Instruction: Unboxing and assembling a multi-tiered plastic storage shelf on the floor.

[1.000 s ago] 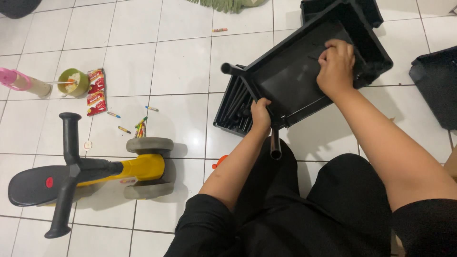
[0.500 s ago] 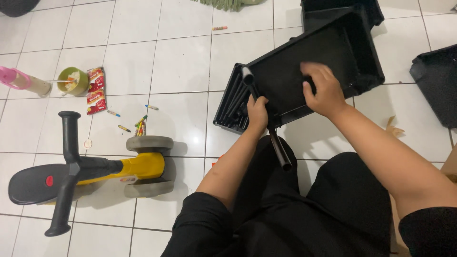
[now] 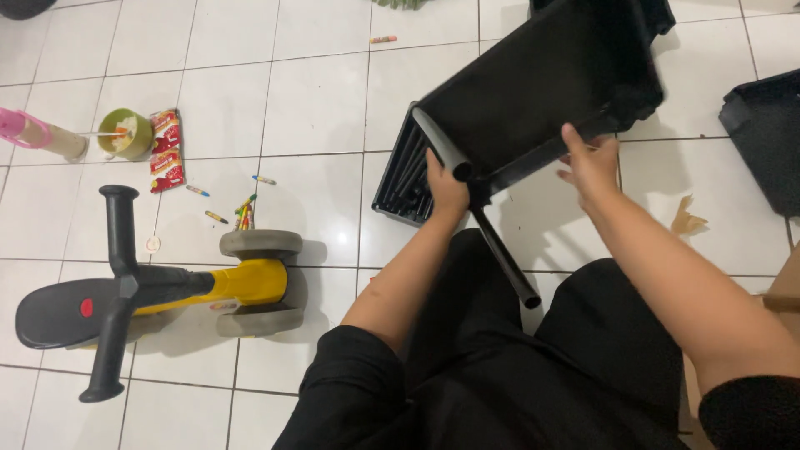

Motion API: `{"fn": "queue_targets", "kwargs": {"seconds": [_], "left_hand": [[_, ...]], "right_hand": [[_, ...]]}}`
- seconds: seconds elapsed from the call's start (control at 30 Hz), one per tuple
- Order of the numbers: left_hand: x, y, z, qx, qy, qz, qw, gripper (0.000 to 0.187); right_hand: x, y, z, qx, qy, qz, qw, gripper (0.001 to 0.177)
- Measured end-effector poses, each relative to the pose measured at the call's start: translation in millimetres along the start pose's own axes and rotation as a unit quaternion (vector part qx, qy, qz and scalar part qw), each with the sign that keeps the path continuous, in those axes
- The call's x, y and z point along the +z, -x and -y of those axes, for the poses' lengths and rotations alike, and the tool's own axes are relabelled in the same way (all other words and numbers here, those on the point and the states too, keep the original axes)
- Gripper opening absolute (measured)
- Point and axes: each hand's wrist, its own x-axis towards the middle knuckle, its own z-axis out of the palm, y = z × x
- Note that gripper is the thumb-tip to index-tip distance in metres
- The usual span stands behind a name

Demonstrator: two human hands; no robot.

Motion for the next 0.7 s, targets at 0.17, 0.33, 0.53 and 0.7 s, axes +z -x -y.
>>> {"fn": "queue_targets", "kwargs": {"seconds": [0.17,0.33,0.53,0.7], "left_hand": [[-3,30,-40,-0.098,-0.001,0.373,0.923,0.109],[-61,-4,-28,-0.276,0.024,0.336,0.9,0.08],[-30,-15,-50,-0.344,0.101,0.137,0.923,0.06],[-35,-11,26,-0.28,0.06,0.03,0.958,0.052]], "right_hand": [[-10,-64,-22,-0.019,-0.107,0.009,0.994,0.034],[-52,-92,3,-0.047,0.03,0.083,0.995,0.028],[-35,-100,3,-0.159,0.299,0.286,0.897,0.043],[-34,-129,8,-0.095,0.361,0.428,0.823,0.048]]}}
